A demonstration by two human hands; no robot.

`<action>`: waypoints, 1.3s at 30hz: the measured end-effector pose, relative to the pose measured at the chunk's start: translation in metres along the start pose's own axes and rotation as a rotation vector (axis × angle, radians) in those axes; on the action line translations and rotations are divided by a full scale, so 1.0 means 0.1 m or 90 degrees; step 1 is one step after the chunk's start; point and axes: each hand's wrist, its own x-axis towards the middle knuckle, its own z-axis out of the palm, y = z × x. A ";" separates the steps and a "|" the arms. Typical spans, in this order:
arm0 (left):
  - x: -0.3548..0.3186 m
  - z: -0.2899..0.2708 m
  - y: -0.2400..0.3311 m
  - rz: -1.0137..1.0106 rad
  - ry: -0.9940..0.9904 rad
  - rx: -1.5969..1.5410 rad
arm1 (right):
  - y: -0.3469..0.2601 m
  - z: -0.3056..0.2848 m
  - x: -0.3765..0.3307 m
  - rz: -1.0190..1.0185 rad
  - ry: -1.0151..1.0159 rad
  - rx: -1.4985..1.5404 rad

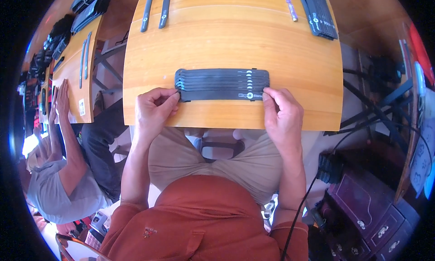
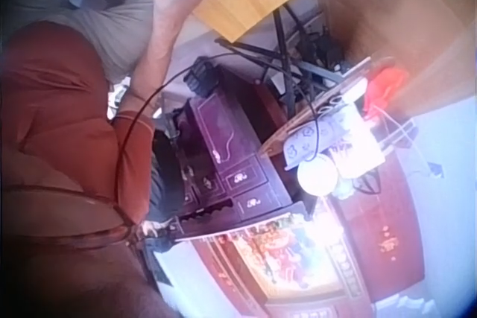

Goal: Inspecting individual watch straps and organizing them into neat stacks on a workbench.

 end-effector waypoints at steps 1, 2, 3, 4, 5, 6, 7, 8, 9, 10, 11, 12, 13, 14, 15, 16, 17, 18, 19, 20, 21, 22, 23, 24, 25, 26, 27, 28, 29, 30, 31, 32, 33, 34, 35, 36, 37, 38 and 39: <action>0.00 0.00 0.00 0.001 -0.001 0.000 | 0.00 0.00 0.00 0.001 -0.002 0.006; 0.00 0.00 -0.01 0.005 0.001 -0.003 | 0.00 0.00 0.00 0.001 -0.002 0.006; 0.00 0.01 -0.01 0.009 0.003 -0.006 | 0.00 0.00 0.00 -0.001 -0.002 0.004; 0.00 0.01 -0.01 0.010 0.002 -0.006 | 0.00 0.00 0.00 -0.003 -0.002 0.002; -0.01 0.00 0.00 0.009 0.003 0.003 | 0.01 0.00 -0.01 -0.003 -0.002 0.002; -0.01 0.00 0.01 0.007 0.004 0.012 | 0.02 0.01 -0.01 -0.006 0.001 0.008; 0.00 0.00 0.00 0.007 0.004 0.012 | 0.02 0.01 -0.01 -0.009 0.005 0.013; 0.00 0.00 -0.01 0.011 0.001 0.005 | 0.01 0.01 -0.01 -0.009 0.005 0.014; 0.01 -0.01 -0.02 0.014 -0.002 -0.002 | 0.00 0.01 -0.01 -0.009 0.006 0.007; 0.01 -0.01 -0.02 0.014 -0.001 -0.001 | 0.00 0.01 -0.01 -0.008 0.007 0.001; 0.00 0.00 0.00 0.014 0.003 0.004 | 0.00 0.02 -0.01 -0.009 0.006 0.003; 0.00 0.00 0.00 0.014 0.007 0.010 | 0.01 0.02 -0.01 -0.013 0.008 0.000; -0.01 0.00 0.00 0.013 0.009 0.011 | 0.01 0.02 -0.01 -0.017 0.011 -0.002; -0.01 0.00 0.00 0.012 0.010 0.005 | 0.02 0.02 -0.01 -0.017 0.010 0.000; 0.00 0.00 -0.01 0.010 0.011 0.000 | 0.02 0.03 -0.02 -0.013 0.011 0.004; 0.00 0.00 0.00 0.008 0.014 0.002 | 0.02 0.04 -0.02 -0.009 0.013 0.009; 0.00 0.00 0.00 0.010 0.014 0.007 | 0.03 0.04 -0.02 -0.010 0.010 0.013; -0.01 0.00 0.00 0.012 0.015 0.012 | 0.04 0.05 -0.02 -0.018 0.017 0.019; 0.00 0.00 -0.01 0.010 0.020 0.015 | 0.04 0.05 -0.02 -0.027 0.024 0.025; 0.01 0.01 -0.03 0.014 0.016 0.008 | 0.04 0.04 -0.02 -0.027 0.021 0.030; 0.01 0.01 -0.04 0.018 0.011 0.001 | 0.03 0.02 -0.02 -0.014 0.014 0.024; 0.01 0.00 -0.04 0.016 0.015 0.004 | 0.02 0.02 -0.02 0.000 0.007 0.017; 0.01 0.00 -0.03 0.018 0.016 0.015 | 0.02 0.03 -0.02 -0.008 0.014 0.024; 0.01 0.00 -0.03 0.019 0.016 0.024 | 0.02 0.03 -0.02 -0.009 0.012 0.027; 0.01 0.00 -0.03 0.018 0.018 0.026 | 0.03 0.04 -0.02 -0.014 0.013 0.020; 0.01 -0.01 -0.04 0.021 0.015 0.016 | 0.03 0.04 -0.02 -0.019 0.013 0.013; 0.01 -0.01 -0.05 0.025 0.010 0.005 | 0.04 0.03 -0.02 -0.020 0.013 0.014; 0.01 0.00 -0.04 0.025 0.011 0.005 | 0.05 0.02 -0.02 -0.011 0.004 0.011; 0.00 0.00 -0.03 0.022 0.012 0.014 | 0.05 0.02 -0.03 -0.002 -0.004 0.007; 0.00 0.00 -0.02 0.020 0.014 0.024 | 0.04 0.02 -0.03 -0.003 -0.005 0.008; 0.00 0.00 -0.04 0.020 0.014 0.025 | 0.03 0.02 -0.03 0.004 -0.005 0.009; 0.01 0.00 -0.06 0.028 0.010 0.012 | 0.02 0.01 -0.03 0.011 -0.005 0.009; 0.02 0.00 -0.07 0.036 0.005 -0.002 | 0.02 0.01 -0.03 0.010 -0.005 0.008; 0.02 0.01 -0.07 0.037 0.004 -0.004 | 0.03 0.02 -0.02 0.004 0.003 0.008; 0.01 0.01 -0.06 0.033 0.015 0.012 | 0.03 0.03 -0.02 -0.001 0.011 0.008; 0.01 0.02 -0.06 0.029 0.026 0.027 | 0.03 0.03 -0.02 -0.001 0.012 0.005; 0.01 0.02 -0.06 0.030 0.023 0.025 | 0.02 0.04 -0.02 -0.006 0.014 0.012; 0.01 0.02 -0.06 0.033 0.023 0.013 | 0.02 0.04 -0.01 -0.012 0.017 0.018; 0.01 0.02 -0.06 0.036 0.022 0.000 | 0.01 0.04 -0.01 -0.011 0.019 0.015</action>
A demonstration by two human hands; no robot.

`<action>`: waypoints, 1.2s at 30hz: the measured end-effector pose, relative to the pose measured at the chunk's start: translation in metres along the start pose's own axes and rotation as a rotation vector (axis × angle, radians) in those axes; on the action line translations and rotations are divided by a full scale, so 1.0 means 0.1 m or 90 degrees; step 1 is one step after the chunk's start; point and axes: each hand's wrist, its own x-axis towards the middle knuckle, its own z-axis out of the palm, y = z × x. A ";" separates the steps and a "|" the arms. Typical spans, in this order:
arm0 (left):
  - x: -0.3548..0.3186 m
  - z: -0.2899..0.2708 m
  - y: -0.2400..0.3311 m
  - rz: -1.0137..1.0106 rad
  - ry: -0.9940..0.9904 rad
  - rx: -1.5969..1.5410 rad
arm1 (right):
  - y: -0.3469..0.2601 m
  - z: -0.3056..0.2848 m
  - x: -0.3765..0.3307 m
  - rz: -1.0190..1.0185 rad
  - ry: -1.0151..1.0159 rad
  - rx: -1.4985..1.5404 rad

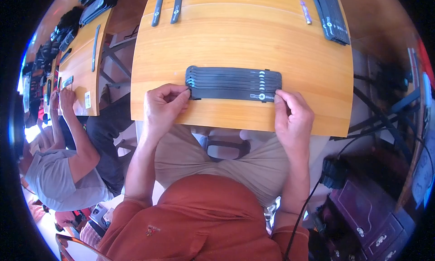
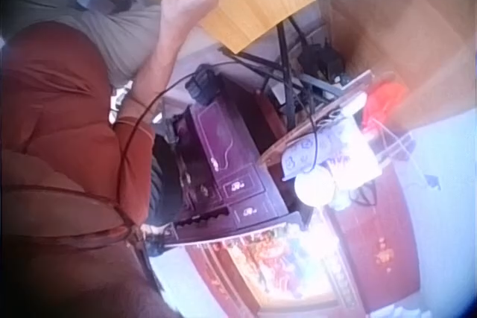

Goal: Inspecting individual watch straps and organizing them into neat stacks on a workbench.

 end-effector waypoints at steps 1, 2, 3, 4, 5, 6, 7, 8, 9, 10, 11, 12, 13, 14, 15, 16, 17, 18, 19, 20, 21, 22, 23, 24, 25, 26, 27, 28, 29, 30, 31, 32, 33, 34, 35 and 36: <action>0.00 0.00 0.01 0.001 -0.003 -0.002 | 0.00 0.00 0.00 -0.006 -0.001 -0.001; -0.01 0.01 0.02 -0.004 0.000 0.001 | 0.00 0.00 0.00 -0.012 -0.002 -0.002; -0.01 0.01 0.02 -0.011 0.004 0.005 | -0.01 -0.01 0.00 -0.012 0.000 -0.006; -0.01 0.01 0.03 -0.010 0.001 0.002 | -0.01 0.00 0.00 -0.005 -0.002 -0.002; -0.01 0.00 0.03 -0.014 0.001 0.009 | -0.01 0.00 0.00 0.001 -0.003 0.002; 0.00 0.00 0.03 -0.018 0.001 0.016 | -0.01 0.00 0.00 0.002 -0.001 0.000; 0.00 0.00 0.04 -0.017 -0.002 0.014 | -0.01 0.01 0.00 0.000 -0.001 -0.003; 0.00 0.00 0.04 -0.016 -0.002 0.021 | -0.01 0.00 0.00 -0.001 -0.001 -0.005; -0.01 0.00 0.04 -0.016 -0.001 0.028 | -0.01 0.00 0.00 -0.001 0.000 -0.006; 0.00 0.00 0.03 -0.015 -0.002 0.028 | -0.01 -0.01 0.00 0.000 -0.004 -0.015; 0.00 0.00 0.02 -0.011 -0.004 0.018 | -0.01 -0.01 0.00 0.002 -0.008 -0.024; 0.00 0.00 0.01 -0.008 -0.006 0.009 | -0.01 -0.01 0.00 0.002 -0.007 -0.024; 0.00 0.00 0.02 -0.007 -0.007 0.009 | 0.00 0.00 0.00 -0.004 -0.003 -0.019; 0.00 0.00 0.03 -0.004 -0.004 0.021 | 0.00 0.00 0.00 -0.009 0.002 -0.013; 0.00 0.00 0.03 -0.002 -0.001 0.033 | 0.00 0.00 0.00 -0.009 0.003 -0.013; 0.00 0.00 0.02 -0.001 -0.001 0.032 | -0.01 0.00 0.00 -0.007 0.003 -0.019; 0.00 0.00 0.01 0.006 -0.002 0.027 | -0.01 0.00 0.01 -0.005 0.003 -0.024; 0.00 0.00 0.00 0.014 -0.002 0.022 | -0.01 0.00 0.00 -0.005 0.004 -0.024; 0.00 0.00 0.00 0.014 -0.003 0.021 | -0.01 0.00 0.00 -0.010 0.007 -0.026; 0.00 0.00 0.01 0.014 -0.002 0.025 | -0.02 0.00 0.00 -0.015 0.010 -0.028; 0.00 0.00 0.01 0.013 -0.001 0.029 | -0.02 0.01 0.00 -0.015 0.010 -0.028; 0.00 0.00 0.00 0.013 -0.001 0.029 | -0.03 0.01 0.00 -0.014 0.007 -0.034; 0.00 0.00 -0.01 0.015 0.000 0.023 | -0.04 0.00 0.01 -0.012 0.004 -0.039; 0.01 0.01 -0.01 0.019 0.001 0.017 | -0.03 0.00 0.01 -0.013 0.005 -0.040; 0.00 0.01 0.00 0.020 0.000 0.017 | -0.02 0.00 0.00 -0.014 0.006 -0.036; 0.00 0.00 0.01 0.015 0.000 0.031 | -0.02 0.00 0.00 -0.015 0.007 -0.032; 0.00 0.00 0.02 0.011 0.001 0.045 | -0.02 0.00 0.00 -0.015 0.008 -0.032; 0.00 0.00 0.02 0.011 0.001 0.045 | -0.02 0.00 0.00 -0.017 0.006 -0.034; 0.00 0.00 0.00 0.017 0.001 0.042 | -0.02 0.00 0.00 -0.018 0.004 -0.036; 0.00 0.00 0.00 0.022 0.001 0.039 | -0.02 0.01 0.00 -0.018 0.005 -0.036; 0.00 0.00 0.00 0.023 0.001 0.038 | -0.01 0.01 0.00 -0.018 0.008 -0.033; 0.00 0.00 0.01 0.017 0.001 0.046 | -0.01 0.01 0.00 -0.018 0.011 -0.029; 0.00 -0.01 0.01 0.010 0.003 0.054 | -0.02 0.01 0.00 -0.018 0.011 -0.028; 0.01 -0.01 0.00 0.011 0.004 0.055 | -0.03 0.00 0.00 -0.014 0.006 -0.033; 0.01 0.00 -0.02 0.015 0.004 0.049 | -0.04 0.00 0.00 -0.009 0.001 -0.038; 0.02 0.00 -0.03 0.019 0.004 0.043 | -0.04 0.00 0.00 -0.010 0.002 -0.037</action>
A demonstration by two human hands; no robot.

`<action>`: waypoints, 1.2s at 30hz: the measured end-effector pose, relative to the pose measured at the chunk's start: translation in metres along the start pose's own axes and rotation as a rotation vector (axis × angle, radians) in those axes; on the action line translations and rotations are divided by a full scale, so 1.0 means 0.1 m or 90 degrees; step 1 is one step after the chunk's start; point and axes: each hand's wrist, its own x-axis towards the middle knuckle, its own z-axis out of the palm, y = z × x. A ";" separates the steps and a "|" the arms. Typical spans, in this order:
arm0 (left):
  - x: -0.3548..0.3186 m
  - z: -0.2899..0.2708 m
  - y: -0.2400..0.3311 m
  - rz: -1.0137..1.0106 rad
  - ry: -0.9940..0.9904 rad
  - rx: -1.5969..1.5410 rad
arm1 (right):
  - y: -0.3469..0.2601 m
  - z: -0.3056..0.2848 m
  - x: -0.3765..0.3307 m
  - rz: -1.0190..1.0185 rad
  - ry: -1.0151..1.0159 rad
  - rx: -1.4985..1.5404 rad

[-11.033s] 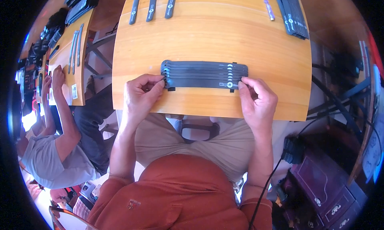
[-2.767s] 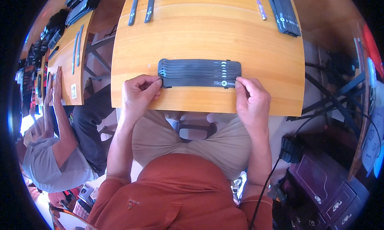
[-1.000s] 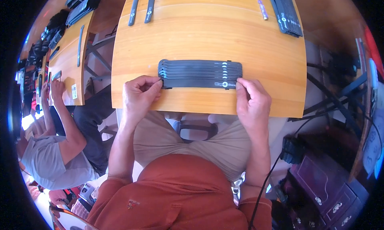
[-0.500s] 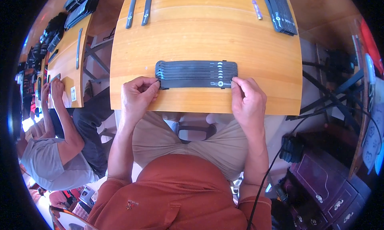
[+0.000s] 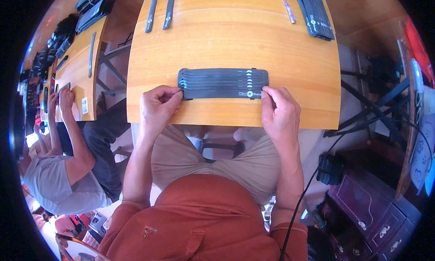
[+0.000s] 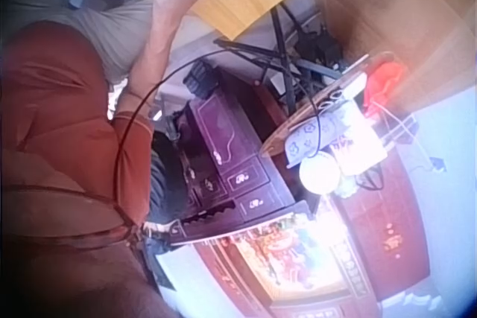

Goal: Inspecting individual watch straps and organizing them into neat stacks on a workbench.

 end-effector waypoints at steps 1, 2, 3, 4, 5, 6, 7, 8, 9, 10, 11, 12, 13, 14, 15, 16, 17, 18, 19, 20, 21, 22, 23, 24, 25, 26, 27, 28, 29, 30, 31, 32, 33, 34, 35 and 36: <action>0.00 0.00 0.01 0.001 0.001 0.001 | 0.00 0.00 0.00 -0.004 0.001 -0.001; -0.01 0.00 0.01 0.001 0.005 0.010 | 0.01 0.01 0.00 -0.007 0.002 -0.003; -0.01 0.01 0.02 0.002 0.009 0.020 | 0.01 0.01 0.00 -0.008 0.003 -0.002; -0.01 0.01 0.02 0.002 0.010 0.021 | 0.01 0.01 0.00 -0.015 0.004 -0.008; -0.01 0.01 0.02 0.005 0.008 0.020 | 0.01 0.01 0.00 -0.022 0.006 -0.015; -0.01 0.00 0.01 0.008 0.007 0.020 | 0.02 0.01 0.00 -0.023 0.006 -0.013; -0.01 0.00 0.01 0.008 0.009 0.022 | 0.02 0.02 0.00 -0.030 0.010 -0.021; -0.01 0.01 0.01 0.007 0.010 0.025 | 0.02 0.02 0.00 -0.038 0.013 -0.029; -0.01 0.01 0.01 0.006 0.011 0.027 | 0.02 0.02 0.00 -0.039 0.014 -0.027; -0.01 0.01 0.01 0.006 0.012 0.028 | 0.00 0.02 0.00 -0.033 0.012 -0.029; 0.00 0.01 0.00 0.010 0.014 0.029 | -0.01 0.02 0.00 -0.026 0.010 -0.031; 0.00 0.02 0.00 0.014 0.014 0.029 | 0.00 0.01 -0.01 -0.027 0.011 -0.031; 0.00 0.02 0.01 0.015 0.014 0.030 | 0.00 0.01 -0.01 -0.031 0.015 -0.031; 0.00 0.02 0.01 0.011 0.014 0.035 | 0.01 0.01 -0.01 -0.036 0.019 -0.032; 0.00 0.02 0.02 0.007 0.015 0.041 | 0.01 0.02 -0.01 -0.036 0.019 -0.031; 0.00 0.02 0.01 0.007 0.016 0.042 | 0.00 0.02 -0.01 -0.029 0.017 -0.031; 0.00 0.02 -0.01 0.013 0.018 0.033 | 0.00 0.02 -0.01 -0.022 0.015 -0.031; 0.00 0.02 -0.02 0.020 0.018 0.023 | 0.00 0.02 0.00 -0.023 0.016 -0.032; 0.00 0.02 -0.01 0.022 0.017 0.022 | 0.01 0.03 0.00 -0.027 0.021 -0.024; 0.00 0.02 0.00 0.020 0.021 0.030 | 0.01 0.03 0.00 -0.032 0.026 -0.015; -0.01 0.02 0.00 0.018 0.025 0.038 | 0.00 0.02 0.00 -0.033 0.027 -0.016; -0.01 0.03 0.00 0.020 0.024 0.037 | -0.01 0.02 0.00 -0.022 0.022 -0.020; -0.01 0.03 0.00 0.019 0.026 0.036 | -0.01 0.02 0.00 -0.011 0.017 -0.023; -0.01 0.03 0.00 0.019 0.027 0.035 | -0.02 0.02 0.00 -0.011 0.018 -0.025; -0.01 0.03 0.01 0.020 0.026 0.034 | -0.02 0.02 -0.01 -0.015 0.023 -0.021; -0.01 0.03 0.01 0.019 0.028 0.043 | -0.01 0.02 -0.01 -0.019 0.027 -0.017; -0.01 0.03 0.01 0.018 0.030 0.051 | -0.01 0.02 -0.01 -0.020 0.028 -0.018; -0.01 0.03 0.01 0.019 0.030 0.050 | -0.01 0.02 -0.01 -0.012 0.024 -0.023; -0.01 0.03 0.01 0.023 0.029 0.049 | 0.00 0.03 -0.01 -0.005 0.020 -0.027; -0.01 0.03 0.01 0.027 0.029 0.047 | 0.00 0.03 -0.01 -0.006 0.021 -0.028; 0.00 0.03 0.01 0.028 0.029 0.046 | 0.00 0.04 -0.02 -0.005 0.022 -0.027; 0.00 0.03 0.01 0.024 0.029 0.054 | 0.01 0.04 -0.02 -0.005 0.022 -0.026; -0.01 0.03 0.02 0.021 0.030 0.061 | 0.00 0.04 -0.02 -0.007 0.024 -0.027; -0.01 0.03 0.02 0.023 0.030 0.060 | 0.00 0.04 -0.02 -0.007 0.024 -0.031; -0.01 0.03 0.03 0.027 0.032 0.063 | 0.00 0.04 -0.02 -0.008 0.025 -0.035; -0.01 0.03 0.03 0.031 0.033 0.064 | 0.00 0.04 -0.02 -0.008 0.026 -0.036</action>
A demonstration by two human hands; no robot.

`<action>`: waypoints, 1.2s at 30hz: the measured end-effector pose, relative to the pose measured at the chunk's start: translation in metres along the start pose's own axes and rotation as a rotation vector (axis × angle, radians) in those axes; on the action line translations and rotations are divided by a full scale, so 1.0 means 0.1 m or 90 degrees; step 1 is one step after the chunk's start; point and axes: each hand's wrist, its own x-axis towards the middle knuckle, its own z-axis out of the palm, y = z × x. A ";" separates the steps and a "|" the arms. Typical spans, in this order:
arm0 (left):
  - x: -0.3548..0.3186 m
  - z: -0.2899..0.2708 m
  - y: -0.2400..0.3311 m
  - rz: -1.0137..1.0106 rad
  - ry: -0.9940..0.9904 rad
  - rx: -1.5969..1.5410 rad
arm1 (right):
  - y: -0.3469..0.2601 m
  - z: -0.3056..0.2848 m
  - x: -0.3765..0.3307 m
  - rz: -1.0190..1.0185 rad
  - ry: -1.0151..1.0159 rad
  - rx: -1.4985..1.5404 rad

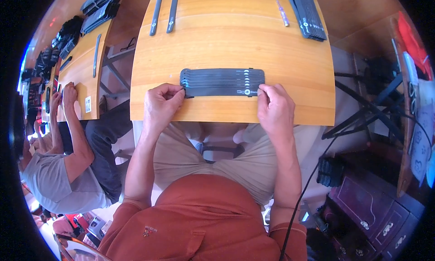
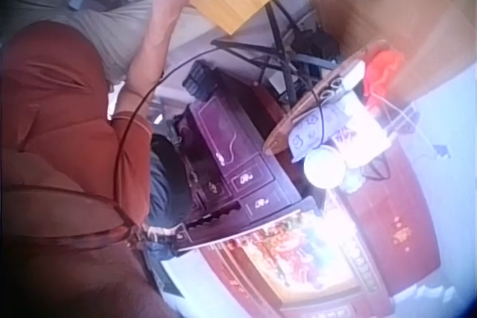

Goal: Inspecting individual watch straps and organizing them into neat stacks on a workbench.

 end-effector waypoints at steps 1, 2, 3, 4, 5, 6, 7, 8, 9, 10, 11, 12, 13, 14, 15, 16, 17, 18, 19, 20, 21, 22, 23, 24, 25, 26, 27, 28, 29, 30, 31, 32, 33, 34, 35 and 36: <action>0.00 0.00 0.01 0.002 0.000 -0.001 | 0.00 0.00 0.00 0.002 -0.003 -0.003; 0.00 0.00 0.01 -0.002 0.001 0.010 | 0.00 0.00 0.00 0.004 -0.006 -0.006; 0.00 -0.01 0.02 -0.006 0.001 0.021 | 0.00 0.00 0.00 0.003 -0.005 -0.007; 0.00 0.00 0.03 -0.004 0.001 0.020 | 0.00 0.00 0.00 0.004 -0.003 -0.005; 0.00 0.00 0.02 0.000 0.003 0.015 | 0.00 0.00 0.00 0.005 -0.002 -0.003; -0.01 0.00 0.03 0.003 0.006 0.012 | 0.00 0.00 0.00 0.004 0.000 -0.003; -0.01 0.00 0.04 0.006 0.006 0.011 | 0.00 -0.01 -0.01 0.006 -0.002 0.000; -0.02 0.00 0.06 0.004 0.007 0.023 | 0.00 -0.01 -0.01 0.008 -0.004 0.003; -0.02 0.00 0.07 0.002 0.009 0.035 | 0.01 -0.01 -0.01 0.006 -0.002 0.003; -0.02 -0.01 0.07 0.005 0.009 0.034 | 0.02 0.00 -0.01 0.007 -0.003 0.008; -0.02 0.00 0.06 0.010 0.010 0.036 | 0.03 0.01 -0.01 0.009 -0.004 0.013; -0.01 -0.01 0.04 0.014 0.013 0.039 | 0.02 0.01 -0.01 0.007 -0.003 0.014; -0.01 -0.01 0.05 0.016 0.015 0.039 | 0.02 0.01 -0.01 0.006 -0.003 0.009; -0.01 -0.01 0.05 0.016 0.019 0.052 | 0.01 0.02 0.00 0.005 -0.003 0.004; 0.00 -0.01 0.06 0.016 0.023 0.066 | 0.01 0.02 0.00 0.003 -0.002 0.007; 0.00 -0.01 0.05 0.017 0.026 0.068 | 0.01 0.02 -0.01 0.009 -0.001 0.011; 0.01 -0.01 0.04 0.019 0.021 0.058 | 0.02 0.01 -0.01 0.014 -0.001 0.015; 0.01 0.00 0.03 0.022 0.016 0.047 | 0.02 0.01 -0.01 0.012 0.000 0.018; 0.01 0.00 0.04 0.023 0.019 0.049 | 0.03 0.00 -0.01 0.023 -0.002 0.013; 0.01 -0.01 0.04 0.025 0.017 0.047 | 0.03 0.01 -0.01 0.034 -0.005 0.008; 0.00 -0.01 0.05 0.028 0.014 0.043 | 0.02 0.01 -0.01 0.032 -0.005 0.010; 0.01 -0.01 0.03 0.029 0.017 0.044 | 0.02 0.01 -0.01 0.028 -0.004 0.012; 0.02 0.00 -0.01 0.028 0.016 0.037 | 0.01 0.01 -0.01 0.025 -0.004 0.013; 0.03 0.00 -0.02 0.028 0.014 0.030 | 0.02 0.01 -0.01 0.024 -0.003 0.015; 0.02 -0.01 -0.01 0.029 0.015 0.032 | 0.04 0.02 -0.01 0.016 -0.001 0.004; 0.02 -0.01 0.00 0.030 0.017 0.036 | 0.05 0.02 -0.01 0.008 0.001 -0.007; 0.01 -0.01 0.01 0.031 0.018 0.040 | 0.05 0.02 -0.01 0.007 0.001 -0.005; 0.02 -0.01 0.01 0.031 0.019 0.041 | 0.04 0.01 -0.01 0.012 -0.001 -0.004; 0.02 -0.01 0.00 0.029 0.016 0.037 | 0.04 0.01 -0.01 0.017 -0.003 -0.002; 0.02 -0.01 0.00 0.027 0.012 0.033 | 0.03 0.01 -0.01 0.016 -0.003 0.000; 0.02 -0.01 0.00 0.027 0.014 0.034 | 0.02 0.01 -0.01 0.016 -0.001 0.001; 0.01 -0.01 0.02 0.026 0.014 0.041 | 0.02 0.01 -0.01 0.015 0.001 0.002; 0.01 -0.01 0.03 0.025 0.014 0.049 | 0.02 0.01 -0.01 0.015 0.001 0.003; 0.01 -0.01 0.02 0.025 0.015 0.049 | 0.02 0.00 -0.01 0.017 -0.002 0.005; 0.01 -0.01 0.01 0.030 0.016 0.049 | 0.02 0.00 -0.01 0.020 -0.005 0.006; 0.01 -0.01 0.01 0.034 0.017 0.049 | 0.02 0.00 0.00 0.019 -0.005 0.007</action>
